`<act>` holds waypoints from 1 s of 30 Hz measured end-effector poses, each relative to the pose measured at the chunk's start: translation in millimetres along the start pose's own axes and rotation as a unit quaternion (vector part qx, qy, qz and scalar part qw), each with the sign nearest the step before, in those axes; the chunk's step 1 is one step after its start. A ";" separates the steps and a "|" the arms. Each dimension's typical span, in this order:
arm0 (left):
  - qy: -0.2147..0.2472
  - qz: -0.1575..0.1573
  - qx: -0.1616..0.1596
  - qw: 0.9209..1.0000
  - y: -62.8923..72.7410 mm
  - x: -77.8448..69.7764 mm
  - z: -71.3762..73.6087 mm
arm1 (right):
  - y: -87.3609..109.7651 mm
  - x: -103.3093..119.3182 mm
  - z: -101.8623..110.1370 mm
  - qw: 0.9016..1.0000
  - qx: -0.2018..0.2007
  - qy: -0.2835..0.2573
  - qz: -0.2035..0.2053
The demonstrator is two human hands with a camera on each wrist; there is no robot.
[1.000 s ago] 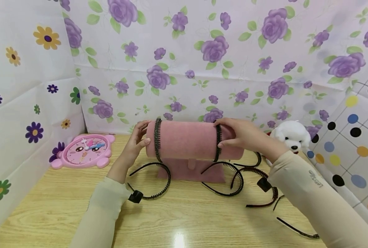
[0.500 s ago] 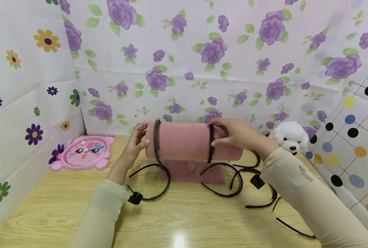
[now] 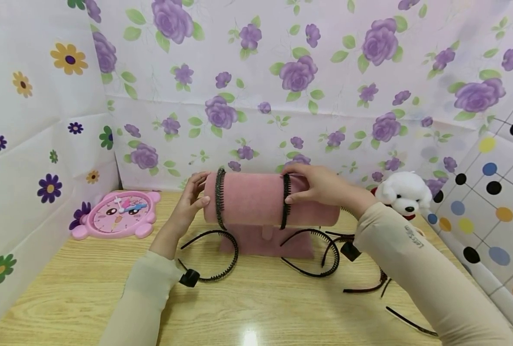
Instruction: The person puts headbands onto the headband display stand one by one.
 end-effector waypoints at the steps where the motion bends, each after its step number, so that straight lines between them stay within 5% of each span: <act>1: 0.000 0.000 0.001 1.000 -0.1 0.2 0.1 | -1.2 1.2 -0.6 1.000 0.001 0.000 0.001; 30: -0.007 0.009 -0.001 1.000 0.8 2.1 0.1 | -32.3 24.1 -18.6 1.000 0.023 -0.010 0.014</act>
Point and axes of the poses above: each hand's wrist, its own y-axis away from the middle knuckle, its own z-axis out of the back of the hand, x = y × z, the point moved 10 cm from there along -y, towards the middle knuckle, and after that the axes turned 11 degrees about -y, right-handed, at the moved point
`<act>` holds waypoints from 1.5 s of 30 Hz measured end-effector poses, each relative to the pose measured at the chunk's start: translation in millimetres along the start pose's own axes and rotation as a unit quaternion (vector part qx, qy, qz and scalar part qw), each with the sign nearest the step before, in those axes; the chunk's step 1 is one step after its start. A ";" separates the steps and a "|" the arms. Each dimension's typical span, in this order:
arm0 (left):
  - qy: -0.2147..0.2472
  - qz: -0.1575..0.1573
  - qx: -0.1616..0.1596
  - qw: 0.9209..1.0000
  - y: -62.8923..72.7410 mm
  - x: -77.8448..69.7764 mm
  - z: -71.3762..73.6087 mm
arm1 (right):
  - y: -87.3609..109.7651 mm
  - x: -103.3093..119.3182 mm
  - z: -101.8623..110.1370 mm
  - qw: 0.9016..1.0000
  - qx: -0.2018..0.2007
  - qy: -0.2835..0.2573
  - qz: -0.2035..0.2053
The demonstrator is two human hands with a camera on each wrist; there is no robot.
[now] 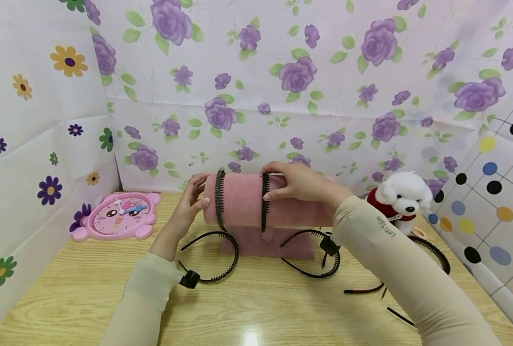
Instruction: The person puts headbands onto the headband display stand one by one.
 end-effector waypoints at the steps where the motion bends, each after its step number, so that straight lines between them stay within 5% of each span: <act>1: 0.000 -0.001 0.000 1.000 0.0 0.1 0.2 | -1.0 0.8 -0.7 1.000 0.001 -0.001 -0.001; 45: -0.002 0.000 -0.001 1.000 0.0 1.6 0.3 | -38.2 34.9 -24.7 0.999 0.007 0.008 0.036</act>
Point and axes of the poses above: each hand's wrist, its own y-axis away from the middle knuckle, its own z-axis out of the back of the hand, x = y × z, the point moved 10 cm from there along -y, towards the middle knuckle, and after that the axes turned 11 degrees about -y, right-handed, at the moved point
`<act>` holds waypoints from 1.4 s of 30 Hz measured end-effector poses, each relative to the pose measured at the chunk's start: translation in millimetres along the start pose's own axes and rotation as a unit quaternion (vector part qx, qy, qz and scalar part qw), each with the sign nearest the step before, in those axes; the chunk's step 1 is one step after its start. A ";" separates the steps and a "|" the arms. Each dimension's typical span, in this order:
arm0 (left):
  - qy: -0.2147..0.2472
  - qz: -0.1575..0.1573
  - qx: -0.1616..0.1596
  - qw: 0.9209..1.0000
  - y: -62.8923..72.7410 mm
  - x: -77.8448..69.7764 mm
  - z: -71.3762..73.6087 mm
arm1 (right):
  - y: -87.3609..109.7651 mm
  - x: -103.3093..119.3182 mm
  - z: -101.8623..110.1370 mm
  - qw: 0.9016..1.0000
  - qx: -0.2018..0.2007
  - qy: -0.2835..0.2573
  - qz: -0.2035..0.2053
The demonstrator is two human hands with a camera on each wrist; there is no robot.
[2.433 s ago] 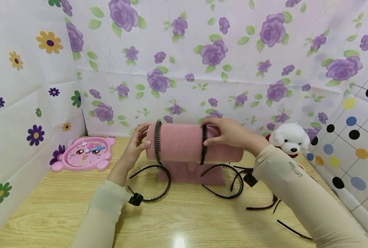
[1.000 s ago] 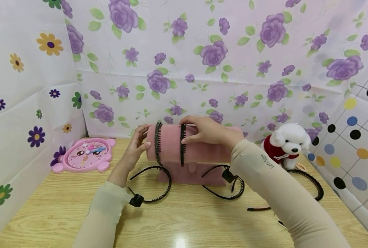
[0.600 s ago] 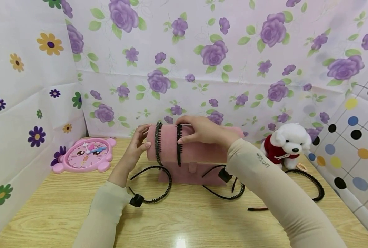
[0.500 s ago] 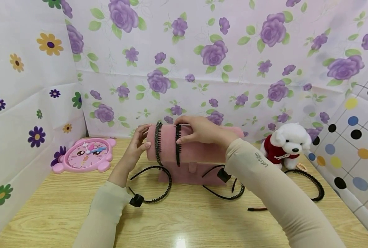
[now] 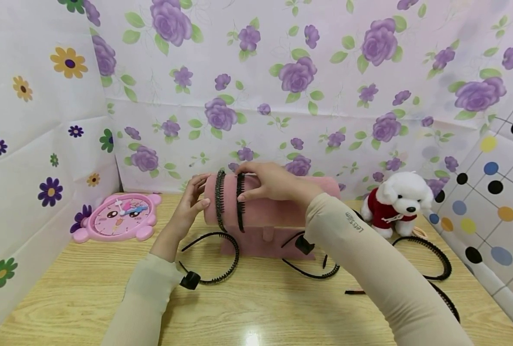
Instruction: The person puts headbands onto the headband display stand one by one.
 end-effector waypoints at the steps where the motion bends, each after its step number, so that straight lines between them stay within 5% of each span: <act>1: -0.001 0.000 0.000 1.000 0.0 0.1 0.0 | -0.8 0.5 -0.6 1.000 -0.001 0.002 0.000; 42: 0.002 0.001 0.003 1.000 0.2 -0.6 -1.5 | -13.2 19.6 -9.9 0.999 0.023 0.046 0.003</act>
Point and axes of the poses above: each hand's wrist, its own y-axis away from the middle knuckle, its own z-axis out of the back of the hand, x = y × z, the point moved 10 cm from there along -y, towards the middle knuckle, and after that the axes turned 11 degrees about -y, right-handed, at the moved point
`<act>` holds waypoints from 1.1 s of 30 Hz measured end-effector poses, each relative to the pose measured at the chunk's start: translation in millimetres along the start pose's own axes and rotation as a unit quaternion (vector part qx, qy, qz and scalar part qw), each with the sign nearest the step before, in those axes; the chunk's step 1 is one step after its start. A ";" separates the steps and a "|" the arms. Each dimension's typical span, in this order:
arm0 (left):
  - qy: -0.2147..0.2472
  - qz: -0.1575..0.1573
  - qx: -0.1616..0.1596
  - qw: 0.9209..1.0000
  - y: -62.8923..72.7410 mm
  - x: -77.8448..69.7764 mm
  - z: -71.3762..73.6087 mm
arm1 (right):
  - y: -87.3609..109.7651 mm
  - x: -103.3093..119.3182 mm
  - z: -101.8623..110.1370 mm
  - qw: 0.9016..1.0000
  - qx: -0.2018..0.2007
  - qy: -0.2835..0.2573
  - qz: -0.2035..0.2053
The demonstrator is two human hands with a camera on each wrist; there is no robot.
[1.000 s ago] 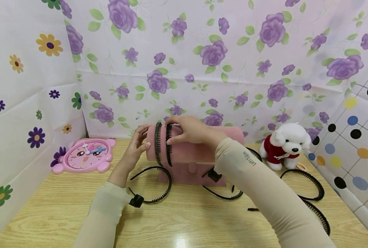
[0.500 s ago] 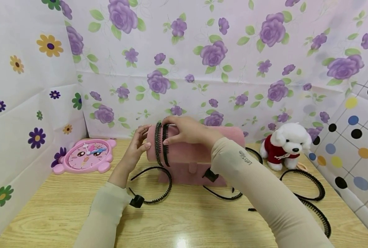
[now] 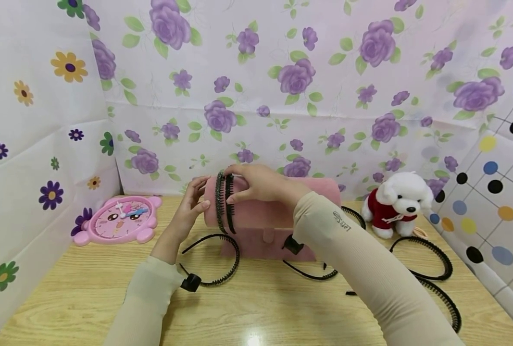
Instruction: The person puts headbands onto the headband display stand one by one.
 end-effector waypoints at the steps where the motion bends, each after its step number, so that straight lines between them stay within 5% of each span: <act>1: 0.001 0.000 -0.001 1.000 0.1 0.0 0.1 | 1.1 0.4 0.4 1.000 0.001 0.000 0.001; 24: 0.003 -0.001 -0.007 1.000 1.7 2.1 1.6 | 72.9 5.5 40.1 0.998 -0.061 0.004 0.021; 33: 0.000 -0.003 -0.005 1.000 0.2 2.1 1.1 | 113.6 4.2 53.6 0.991 -0.113 0.001 0.068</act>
Point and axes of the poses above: each hand's wrist, its own y-axis away from the middle knuckle, its own z-axis out of the back of the hand, x = y × z, the point moved 10 cm from there along -y, towards the middle knuckle, and after that the axes turned 11 degrees about -y, right-handed, at the moved point
